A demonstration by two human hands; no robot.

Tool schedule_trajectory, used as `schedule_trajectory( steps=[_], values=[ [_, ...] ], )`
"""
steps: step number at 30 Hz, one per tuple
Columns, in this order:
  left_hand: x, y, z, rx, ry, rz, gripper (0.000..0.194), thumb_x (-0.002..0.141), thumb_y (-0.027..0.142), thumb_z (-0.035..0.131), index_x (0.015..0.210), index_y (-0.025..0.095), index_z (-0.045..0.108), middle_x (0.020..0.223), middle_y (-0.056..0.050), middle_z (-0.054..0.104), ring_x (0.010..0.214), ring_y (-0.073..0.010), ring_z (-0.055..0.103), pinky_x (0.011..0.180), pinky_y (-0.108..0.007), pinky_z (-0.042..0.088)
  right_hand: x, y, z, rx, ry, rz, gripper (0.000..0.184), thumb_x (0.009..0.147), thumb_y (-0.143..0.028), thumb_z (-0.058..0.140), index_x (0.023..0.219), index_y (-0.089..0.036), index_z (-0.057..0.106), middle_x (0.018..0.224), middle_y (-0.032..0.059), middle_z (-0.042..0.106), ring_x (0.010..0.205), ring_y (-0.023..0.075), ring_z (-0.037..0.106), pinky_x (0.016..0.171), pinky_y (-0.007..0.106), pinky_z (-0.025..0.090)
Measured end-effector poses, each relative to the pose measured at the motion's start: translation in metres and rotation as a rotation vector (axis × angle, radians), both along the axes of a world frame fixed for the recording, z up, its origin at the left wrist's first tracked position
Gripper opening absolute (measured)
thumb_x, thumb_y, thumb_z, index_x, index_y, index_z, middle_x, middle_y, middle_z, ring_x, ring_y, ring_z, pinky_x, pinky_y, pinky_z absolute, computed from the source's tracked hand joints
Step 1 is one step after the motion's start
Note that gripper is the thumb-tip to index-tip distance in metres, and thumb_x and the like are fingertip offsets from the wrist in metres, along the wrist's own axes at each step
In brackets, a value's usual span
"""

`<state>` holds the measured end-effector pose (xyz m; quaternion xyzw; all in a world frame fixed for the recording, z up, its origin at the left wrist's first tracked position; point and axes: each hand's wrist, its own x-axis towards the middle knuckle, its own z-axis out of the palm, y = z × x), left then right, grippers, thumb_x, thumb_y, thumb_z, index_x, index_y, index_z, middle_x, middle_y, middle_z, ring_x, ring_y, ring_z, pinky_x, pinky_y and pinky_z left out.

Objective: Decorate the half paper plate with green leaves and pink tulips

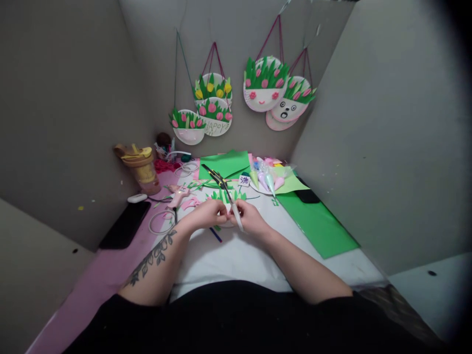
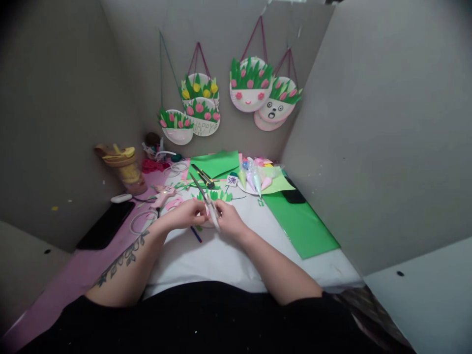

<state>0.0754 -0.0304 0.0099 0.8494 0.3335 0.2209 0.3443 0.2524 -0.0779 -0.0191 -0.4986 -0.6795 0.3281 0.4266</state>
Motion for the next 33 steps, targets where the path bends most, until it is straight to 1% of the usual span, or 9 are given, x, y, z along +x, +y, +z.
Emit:
schedule_trajectory(
  steps=[5,11,14,18,21,24,28,31,33],
  values=[
    [-0.001,0.002,-0.001,0.048,0.041,0.014,0.007,0.064,0.023,0.060,0.060,0.019,0.065,0.059,-0.001,0.059,0.053,-0.0129,0.048,0.050,-0.023,0.030,-0.001,0.001,-0.001,0.000,0.009,0.006,0.018,0.069,-0.031,0.063,0.073,-0.017,0.052,0.067,-0.0022,0.053,0.062,0.0123,0.048,0.056,0.023,0.037],
    [0.009,-0.003,0.006,0.042,-0.107,0.203,0.014,0.069,0.027,0.059,0.062,0.017,0.065,0.060,0.000,0.059,0.057,-0.0129,0.048,0.052,-0.022,0.031,-0.008,0.005,-0.003,-0.023,0.320,-0.147,0.030,0.066,-0.038,0.071,0.073,-0.019,0.049,0.068,-0.0017,0.054,0.062,0.0131,0.050,0.058,0.025,0.041],
    [0.021,-0.008,0.000,-0.049,-0.320,0.337,0.014,0.070,0.026,0.059,0.064,0.016,0.066,0.064,-0.001,0.062,0.060,-0.0134,0.051,0.055,-0.022,0.035,-0.010,0.009,-0.004,-0.009,0.415,-0.253,0.032,0.065,-0.040,0.071,0.074,-0.019,0.048,0.066,-0.0027,0.052,0.060,0.0124,0.049,0.058,0.025,0.041],
    [0.041,-0.016,-0.017,-0.272,-0.575,0.472,0.024,0.071,0.037,0.064,0.074,0.014,0.069,0.067,-0.001,0.065,0.060,-0.0130,0.054,0.056,-0.022,0.039,-0.012,0.010,-0.006,0.065,0.483,-0.343,0.031,0.067,-0.040,0.069,0.076,-0.019,0.049,0.064,-0.0037,0.052,0.056,0.0113,0.046,0.055,0.025,0.040],
    [0.048,-0.019,-0.024,-0.336,-0.652,0.509,0.028,0.069,0.040,0.067,0.076,0.014,0.071,0.071,-0.002,0.067,0.064,-0.0132,0.056,0.059,-0.022,0.041,-0.015,0.010,-0.010,0.113,0.520,-0.354,0.030,0.065,-0.038,0.071,0.075,-0.019,0.051,0.062,-0.0045,0.052,0.054,0.0108,0.046,0.054,0.024,0.039],
    [0.046,-0.017,-0.021,-0.395,-0.672,0.543,0.028,0.066,0.041,0.069,0.077,0.014,0.072,0.069,-0.001,0.067,0.061,-0.0126,0.054,0.056,-0.022,0.039,-0.015,0.012,-0.012,0.065,0.539,-0.311,0.030,0.064,-0.038,0.073,0.075,-0.018,0.053,0.060,-0.0050,0.052,0.052,0.0101,0.045,0.052,0.023,0.038],
    [0.033,-0.007,-0.013,-0.397,-0.692,0.617,0.025,0.062,0.038,0.071,0.069,0.014,0.069,0.060,0.000,0.062,0.054,-0.0106,0.049,0.052,-0.022,0.035,0.014,0.024,-0.004,0.061,0.550,-0.356,0.034,0.060,-0.040,0.075,0.076,-0.017,0.056,0.062,-0.0034,0.056,0.055,0.0112,0.049,0.055,0.024,0.041],
    [0.025,0.002,-0.011,-0.347,-0.698,0.649,0.022,0.063,0.036,0.070,0.064,0.014,0.067,0.057,0.001,0.060,0.054,-0.0105,0.048,0.054,-0.022,0.035,0.062,0.034,0.004,0.165,0.492,-0.618,0.040,0.063,-0.048,0.071,0.083,-0.014,0.062,0.068,0.0009,0.061,0.060,0.0134,0.052,0.057,0.025,0.042],
    [0.022,0.007,-0.013,-0.353,-0.718,0.670,0.022,0.062,0.035,0.070,0.068,0.014,0.069,0.060,0.001,0.062,0.055,-0.0106,0.048,0.054,-0.022,0.034,0.096,0.040,0.004,0.139,0.366,-0.762,0.044,0.067,-0.054,0.066,0.078,-0.011,0.066,0.064,0.0031,0.061,0.059,0.0154,0.053,0.055,0.026,0.041]
  ],
)
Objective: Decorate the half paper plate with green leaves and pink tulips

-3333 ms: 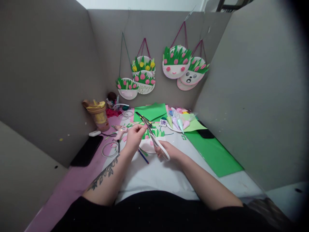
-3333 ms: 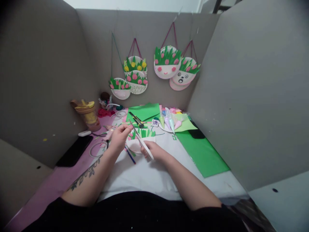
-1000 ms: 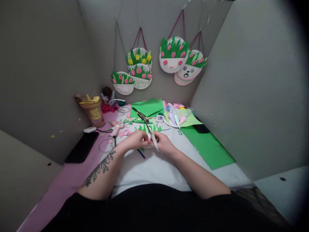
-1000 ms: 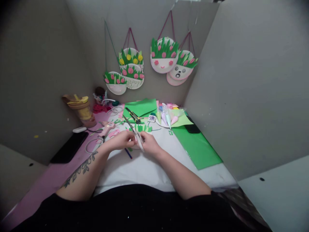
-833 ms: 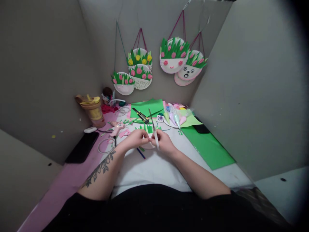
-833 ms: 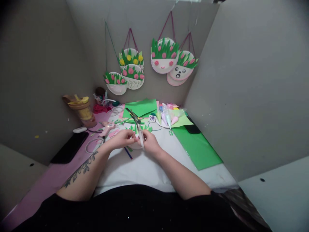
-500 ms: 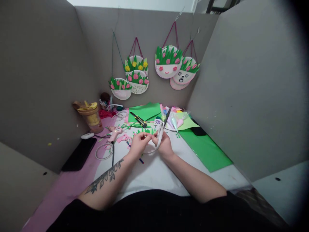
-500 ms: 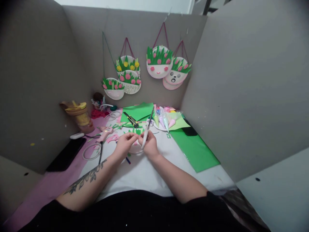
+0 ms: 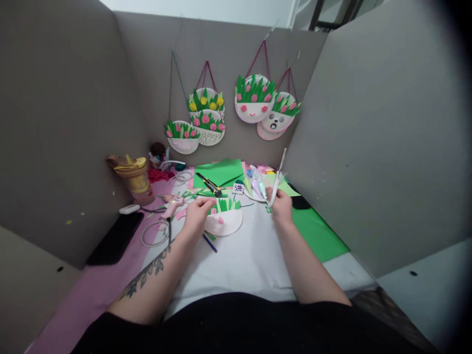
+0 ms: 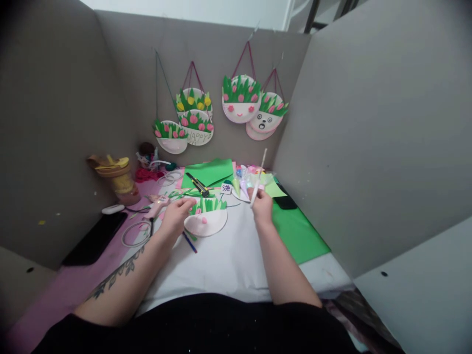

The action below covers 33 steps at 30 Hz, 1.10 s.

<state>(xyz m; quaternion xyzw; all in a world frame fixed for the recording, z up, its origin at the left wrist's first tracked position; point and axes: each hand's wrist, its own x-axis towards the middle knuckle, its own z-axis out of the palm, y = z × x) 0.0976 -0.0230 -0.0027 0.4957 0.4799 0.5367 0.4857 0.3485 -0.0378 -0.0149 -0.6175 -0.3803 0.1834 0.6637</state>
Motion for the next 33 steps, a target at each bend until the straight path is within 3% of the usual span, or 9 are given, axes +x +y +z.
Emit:
schedule_trajectory(
  steps=[5,9,14,17,20,22,24,28,33],
  values=[
    [0.000,0.003,-0.001,-0.030,-0.010,-0.012,0.022,0.063,0.035,0.069,0.069,0.014,0.068,0.064,0.001,0.063,0.056,-0.0101,0.047,0.054,-0.022,0.033,0.039,0.015,-0.019,-0.365,-0.350,-0.036,0.041,0.068,-0.051,0.064,0.079,-0.011,0.071,0.064,0.0060,0.065,0.063,0.0208,0.059,0.054,0.026,0.040],
    [0.000,-0.002,0.003,-0.035,0.039,-0.076,0.023,0.063,0.036,0.069,0.068,0.014,0.067,0.063,0.001,0.062,0.055,-0.0097,0.046,0.052,-0.022,0.031,0.026,0.027,-0.028,-0.598,-0.574,0.081,0.036,0.072,-0.041,0.060,0.093,-0.015,0.072,0.080,0.0098,0.070,0.074,0.0236,0.064,0.061,0.027,0.044],
    [0.001,-0.009,0.002,-0.025,0.153,-0.248,0.024,0.066,0.038,0.068,0.066,0.014,0.065,0.059,0.001,0.059,0.051,-0.0090,0.044,0.049,-0.021,0.029,0.013,0.034,-0.025,-0.787,-0.789,0.055,0.044,0.077,-0.050,0.054,0.092,-0.012,0.071,0.090,0.0194,0.069,0.084,0.0294,0.065,0.066,0.032,0.045],
    [0.005,-0.012,-0.001,-0.031,0.198,-0.333,0.023,0.068,0.037,0.066,0.068,0.014,0.065,0.056,0.002,0.057,0.048,-0.0084,0.042,0.048,-0.021,0.028,0.009,0.031,-0.021,-0.705,-0.803,0.028,0.037,0.079,-0.043,0.054,0.089,-0.011,0.071,0.084,0.0188,0.069,0.082,0.0283,0.064,0.068,0.032,0.045],
    [0.009,-0.015,-0.004,0.040,0.309,-0.350,0.022,0.071,0.037,0.063,0.068,0.014,0.065,0.059,0.001,0.060,0.051,-0.0098,0.046,0.050,-0.022,0.031,-0.009,0.019,-0.012,-0.383,-0.683,0.082,0.024,0.079,-0.032,0.054,0.088,-0.015,0.069,0.081,0.0109,0.069,0.077,0.0229,0.062,0.069,0.030,0.045],
    [0.011,-0.016,-0.006,0.134,0.428,-0.332,0.021,0.072,0.035,0.061,0.069,0.015,0.067,0.063,-0.001,0.062,0.058,-0.0119,0.051,0.055,-0.023,0.035,-0.028,0.007,-0.006,-0.122,-0.551,0.290,0.021,0.080,-0.033,0.053,0.082,-0.017,0.067,0.076,0.0054,0.067,0.071,0.0187,0.060,0.066,0.028,0.046],
    [0.012,-0.016,-0.008,0.218,0.542,-0.312,0.020,0.073,0.033,0.060,0.070,0.015,0.068,0.065,-0.001,0.063,0.063,-0.0134,0.053,0.058,-0.023,0.037,-0.050,-0.005,-0.001,-0.007,-0.509,0.535,0.017,0.078,-0.034,0.058,0.077,-0.018,0.065,0.076,0.0029,0.065,0.070,0.0162,0.058,0.065,0.026,0.046],
    [0.012,-0.015,-0.012,0.308,0.702,-0.299,0.019,0.076,0.028,0.056,0.068,0.015,0.067,0.064,-0.001,0.062,0.062,-0.0129,0.052,0.058,-0.024,0.035,-0.077,-0.020,0.002,0.036,-0.620,0.640,0.006,0.077,-0.023,0.061,0.076,-0.018,0.065,0.074,0.0014,0.061,0.067,0.0136,0.054,0.064,0.025,0.042],
    [0.014,-0.016,-0.013,0.334,0.806,-0.287,0.020,0.075,0.029,0.056,0.063,0.016,0.065,0.062,-0.002,0.061,0.061,-0.0142,0.052,0.057,-0.025,0.033,-0.081,-0.019,-0.001,-0.016,-0.743,0.648,0.010,0.080,-0.016,0.053,0.071,-0.018,0.058,0.072,0.0012,0.057,0.070,0.0146,0.051,0.065,0.025,0.038]
  ],
)
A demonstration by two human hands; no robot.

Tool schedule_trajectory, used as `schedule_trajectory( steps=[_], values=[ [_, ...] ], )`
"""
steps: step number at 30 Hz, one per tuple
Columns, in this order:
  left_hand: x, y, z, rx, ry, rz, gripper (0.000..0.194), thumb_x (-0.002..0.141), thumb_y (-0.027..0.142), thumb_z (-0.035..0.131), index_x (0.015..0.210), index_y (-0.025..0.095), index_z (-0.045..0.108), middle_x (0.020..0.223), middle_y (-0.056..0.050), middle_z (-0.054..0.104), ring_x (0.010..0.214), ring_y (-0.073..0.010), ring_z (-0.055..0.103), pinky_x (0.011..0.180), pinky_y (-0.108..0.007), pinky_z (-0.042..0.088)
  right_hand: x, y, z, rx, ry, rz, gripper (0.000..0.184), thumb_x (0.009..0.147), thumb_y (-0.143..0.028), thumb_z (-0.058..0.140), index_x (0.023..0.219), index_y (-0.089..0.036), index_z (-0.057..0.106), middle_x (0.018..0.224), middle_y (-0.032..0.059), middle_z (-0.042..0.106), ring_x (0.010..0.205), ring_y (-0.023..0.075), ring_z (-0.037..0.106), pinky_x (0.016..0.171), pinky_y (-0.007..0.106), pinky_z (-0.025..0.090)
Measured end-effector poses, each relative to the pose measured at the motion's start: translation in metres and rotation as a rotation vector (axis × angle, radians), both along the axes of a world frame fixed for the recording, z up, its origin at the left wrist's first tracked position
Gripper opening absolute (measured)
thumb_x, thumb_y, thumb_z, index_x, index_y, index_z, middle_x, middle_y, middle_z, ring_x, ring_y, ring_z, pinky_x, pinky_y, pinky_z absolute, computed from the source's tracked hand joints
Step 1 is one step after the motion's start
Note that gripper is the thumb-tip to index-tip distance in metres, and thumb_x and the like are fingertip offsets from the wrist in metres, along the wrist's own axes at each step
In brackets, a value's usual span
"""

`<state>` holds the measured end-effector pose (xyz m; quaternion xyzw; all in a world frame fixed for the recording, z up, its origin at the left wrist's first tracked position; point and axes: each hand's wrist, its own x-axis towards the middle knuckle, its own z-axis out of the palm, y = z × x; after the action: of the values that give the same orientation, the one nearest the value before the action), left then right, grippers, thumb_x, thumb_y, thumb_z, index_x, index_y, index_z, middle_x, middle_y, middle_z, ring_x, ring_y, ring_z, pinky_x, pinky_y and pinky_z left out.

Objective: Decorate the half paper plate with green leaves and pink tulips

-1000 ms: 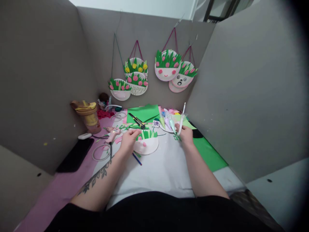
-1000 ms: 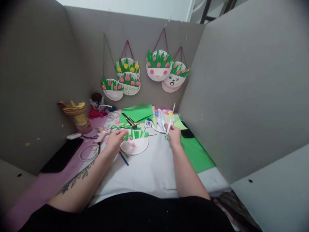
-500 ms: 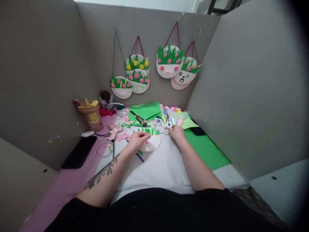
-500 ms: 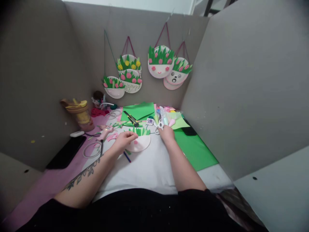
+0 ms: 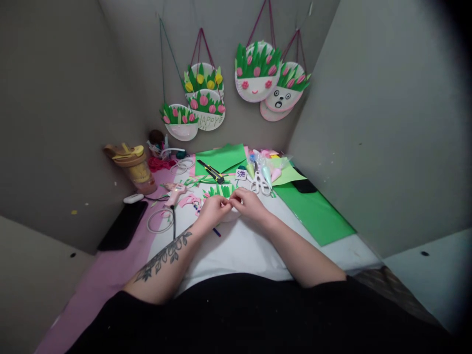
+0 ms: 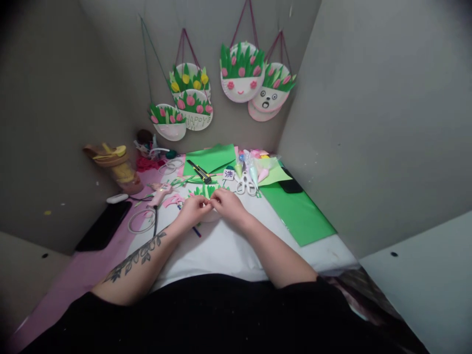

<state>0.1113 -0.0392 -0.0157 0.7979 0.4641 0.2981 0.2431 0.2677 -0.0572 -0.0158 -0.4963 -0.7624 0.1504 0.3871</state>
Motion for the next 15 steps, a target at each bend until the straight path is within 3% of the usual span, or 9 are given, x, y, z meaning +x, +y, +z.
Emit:
schedule_trajectory(
  steps=[5,8,10,12,15],
  values=[
    [0.001,0.001,-0.002,-0.036,0.012,0.019,0.024,0.075,0.035,0.056,0.064,0.017,0.067,0.061,-0.003,0.063,0.059,-0.0161,0.053,0.055,-0.026,0.032,0.001,0.006,-0.004,-0.093,-0.051,-0.025,0.013,0.080,-0.014,0.046,0.072,-0.019,0.055,0.075,0.0020,0.056,0.074,0.0164,0.051,0.068,0.027,0.038],
    [-0.008,0.008,0.001,-0.041,0.092,-0.020,0.016,0.071,0.029,0.058,0.068,0.019,0.070,0.068,-0.004,0.066,0.062,-0.0169,0.055,0.058,-0.026,0.034,0.008,0.014,-0.007,-0.082,-0.003,-0.060,0.017,0.081,-0.014,0.043,0.071,-0.018,0.057,0.080,0.0030,0.058,0.082,0.0174,0.053,0.077,0.029,0.040],
    [-0.019,0.013,0.009,-0.028,0.151,-0.036,0.014,0.068,0.026,0.059,0.068,0.020,0.071,0.074,-0.004,0.068,0.066,-0.0178,0.057,0.060,-0.026,0.036,0.014,0.021,-0.010,-0.090,0.002,-0.082,0.020,0.081,-0.015,0.045,0.068,-0.018,0.060,0.090,0.0050,0.059,0.095,0.0192,0.052,0.090,0.034,0.038],
    [-0.031,0.019,0.019,0.001,0.178,0.029,0.016,0.068,0.023,0.056,0.069,0.020,0.072,0.075,-0.005,0.069,0.068,-0.0190,0.058,0.063,-0.026,0.038,0.016,0.028,-0.014,-0.146,-0.047,-0.111,0.019,0.079,-0.015,0.048,0.066,-0.018,0.062,0.106,0.0078,0.058,0.111,0.0227,0.047,0.100,0.040,0.031],
    [-0.046,0.024,0.030,0.005,0.294,0.103,0.019,0.068,0.022,0.055,0.072,0.020,0.073,0.077,-0.006,0.070,0.070,-0.0212,0.061,0.064,-0.027,0.039,0.012,0.034,-0.022,-0.244,-0.161,-0.162,0.015,0.077,-0.015,0.053,0.068,-0.016,0.064,0.127,0.0112,0.051,0.126,0.0286,0.034,0.105,0.045,0.027]
  ],
)
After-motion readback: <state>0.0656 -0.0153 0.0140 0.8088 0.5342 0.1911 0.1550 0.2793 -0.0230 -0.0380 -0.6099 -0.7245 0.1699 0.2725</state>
